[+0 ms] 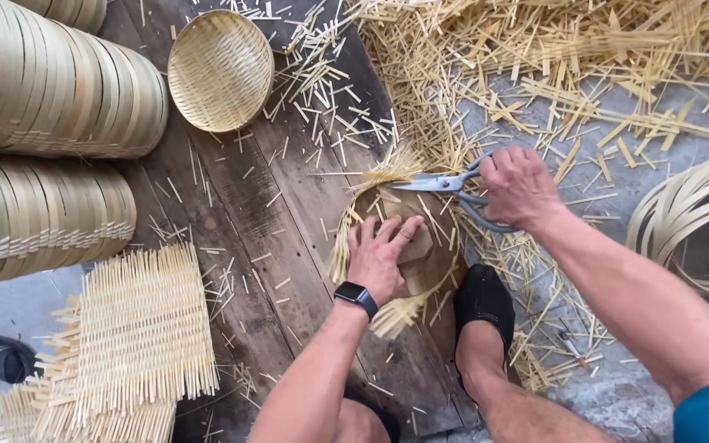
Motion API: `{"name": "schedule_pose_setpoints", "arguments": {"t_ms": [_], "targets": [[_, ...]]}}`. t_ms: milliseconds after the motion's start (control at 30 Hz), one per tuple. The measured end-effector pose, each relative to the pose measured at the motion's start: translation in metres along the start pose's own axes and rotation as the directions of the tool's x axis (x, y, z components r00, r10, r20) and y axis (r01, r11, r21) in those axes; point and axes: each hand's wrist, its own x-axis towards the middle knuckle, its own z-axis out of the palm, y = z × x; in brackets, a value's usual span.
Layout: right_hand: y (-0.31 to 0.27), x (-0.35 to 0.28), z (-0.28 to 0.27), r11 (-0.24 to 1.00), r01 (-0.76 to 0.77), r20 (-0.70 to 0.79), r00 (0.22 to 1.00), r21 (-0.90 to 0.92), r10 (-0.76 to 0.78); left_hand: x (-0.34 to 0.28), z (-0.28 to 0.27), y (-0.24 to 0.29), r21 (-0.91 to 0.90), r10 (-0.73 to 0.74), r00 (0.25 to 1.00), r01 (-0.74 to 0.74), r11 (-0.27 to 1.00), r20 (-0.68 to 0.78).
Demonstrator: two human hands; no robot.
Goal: The person sits on the floor and trims the protruding ends of a woven bamboo mat with scissors, then fits a bent bamboo rim ring around a woven disc and presses it into a round wooden mold to shape the basket rim. Finished woven pieces are set aside with a stack of completed baskets.
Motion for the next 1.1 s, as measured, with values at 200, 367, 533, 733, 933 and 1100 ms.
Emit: {"name": "schedule_pose_setpoints", "arguments": {"t_ms": [200,367,533,733,933,1100], "targets": [[0.032,-0.043,0.042,0.999,-0.027,0.114,0.993,0.02,0.024,-0.003,0.009,0.014,0.045,-0.035,0.998,0.037,0.998,-0.051],[0.015,-0.024,-0.01,0.995,-0.06,-0.01,0.998,0.077,0.061,-0.006,0.021,0.01,-0.002,-0.043,0.988,0.043,0.999,-0.146],[0.0,-0.02,-0.019,0.998,-0.045,0.148,0.988,0.049,0.037,-0.003,0.013,0.006,0.016,0.081,0.995,-0.08,0.997,-0.062],[0.01,-0.044,0.056,0.999,-0.042,0.14,0.989,0.004,0.041,-0.001,0.011,0.003,-0.001,0.116,0.993,-0.116,0.993,-0.031],[0.018,-0.037,0.019,0.999,0.019,0.036,0.999,0.041,-0.02,-0.006,0.019,-0.006,0.018,0.192,0.981,-0.192,0.981,0.007],[-0.014,-0.012,-0.003,0.999,0.033,-0.063,0.997,-0.007,-0.034,-0.003,0.006,-0.007,0.039,0.229,0.969,-0.233,0.972,0.087]]}}
